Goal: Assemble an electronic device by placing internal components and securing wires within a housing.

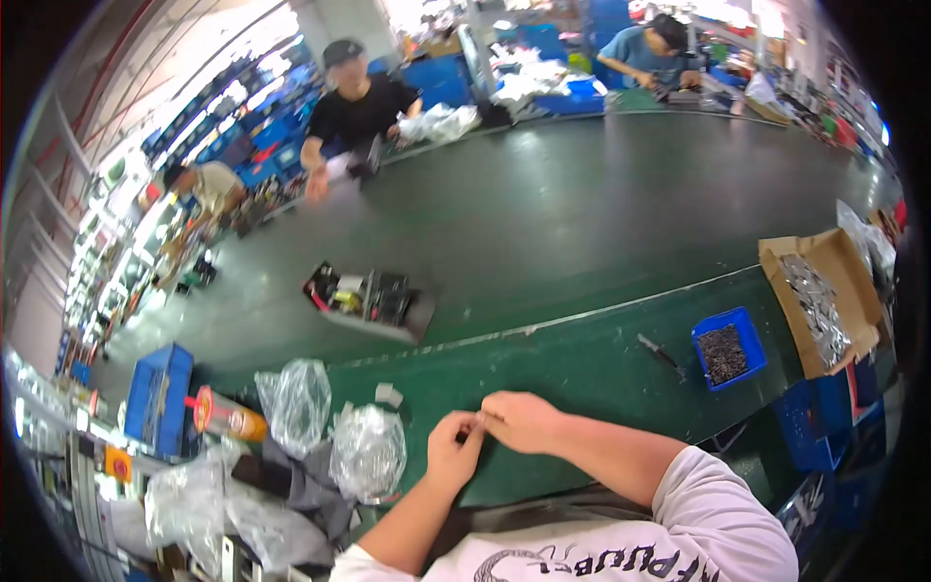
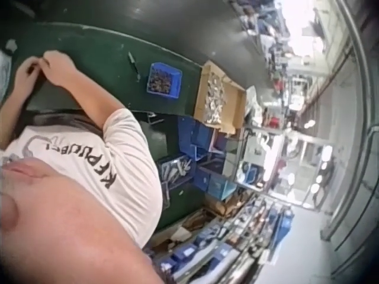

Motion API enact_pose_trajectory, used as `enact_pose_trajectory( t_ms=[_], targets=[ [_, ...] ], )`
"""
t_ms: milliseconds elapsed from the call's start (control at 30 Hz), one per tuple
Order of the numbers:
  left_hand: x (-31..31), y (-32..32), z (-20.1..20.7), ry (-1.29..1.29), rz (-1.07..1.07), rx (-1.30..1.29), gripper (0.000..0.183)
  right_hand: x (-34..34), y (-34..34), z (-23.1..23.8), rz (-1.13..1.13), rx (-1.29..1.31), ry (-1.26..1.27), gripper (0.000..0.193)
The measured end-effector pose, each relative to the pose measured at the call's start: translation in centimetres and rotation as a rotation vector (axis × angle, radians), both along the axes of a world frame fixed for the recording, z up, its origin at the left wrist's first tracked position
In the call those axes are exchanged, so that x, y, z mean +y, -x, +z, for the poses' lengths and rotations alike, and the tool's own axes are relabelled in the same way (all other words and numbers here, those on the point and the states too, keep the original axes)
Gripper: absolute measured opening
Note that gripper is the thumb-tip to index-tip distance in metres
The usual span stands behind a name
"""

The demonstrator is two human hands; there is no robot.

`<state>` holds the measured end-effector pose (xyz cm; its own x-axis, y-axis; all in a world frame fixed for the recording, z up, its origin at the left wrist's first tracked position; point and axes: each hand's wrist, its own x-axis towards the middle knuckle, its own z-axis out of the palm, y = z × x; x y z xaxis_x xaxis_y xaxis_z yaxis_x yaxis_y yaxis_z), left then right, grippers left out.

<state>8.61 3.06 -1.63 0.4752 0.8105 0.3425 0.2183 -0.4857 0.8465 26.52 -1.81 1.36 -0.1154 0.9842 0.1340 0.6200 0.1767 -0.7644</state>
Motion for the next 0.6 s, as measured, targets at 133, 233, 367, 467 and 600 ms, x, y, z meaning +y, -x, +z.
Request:
enact_pose_trajectory(
  t_ms=[133,233,367,467,600],
  targets=[
    [0.2,-0.8,1.6,0.032,-0.026,0.034,0.006,0.3,-0.6,0.2,-0.058,0.085,0.052,0.029],
    [1.8,0.1,3.3,-0.151,0.001,0.222,0.014,0.5,-0.7,1.2,-0.073,0.139,0.074,0.030],
    [7.4,2.1,6.6,-0.416,0.160,0.507,0.020,0.4,-0.7,1.6,-0.074,0.161,0.164,0.030],
    [13.7,4.3,7.4,-0.406,0.311,0.631,0.025,0.3,-0.5,1.7,-0.052,0.156,0.176,0.032],
    [21.0,5.9,6.8,-0.486,0.428,0.876,0.040,0.2,-0.6,0.7,-0.041,0.139,0.165,0.029]
  ],
)
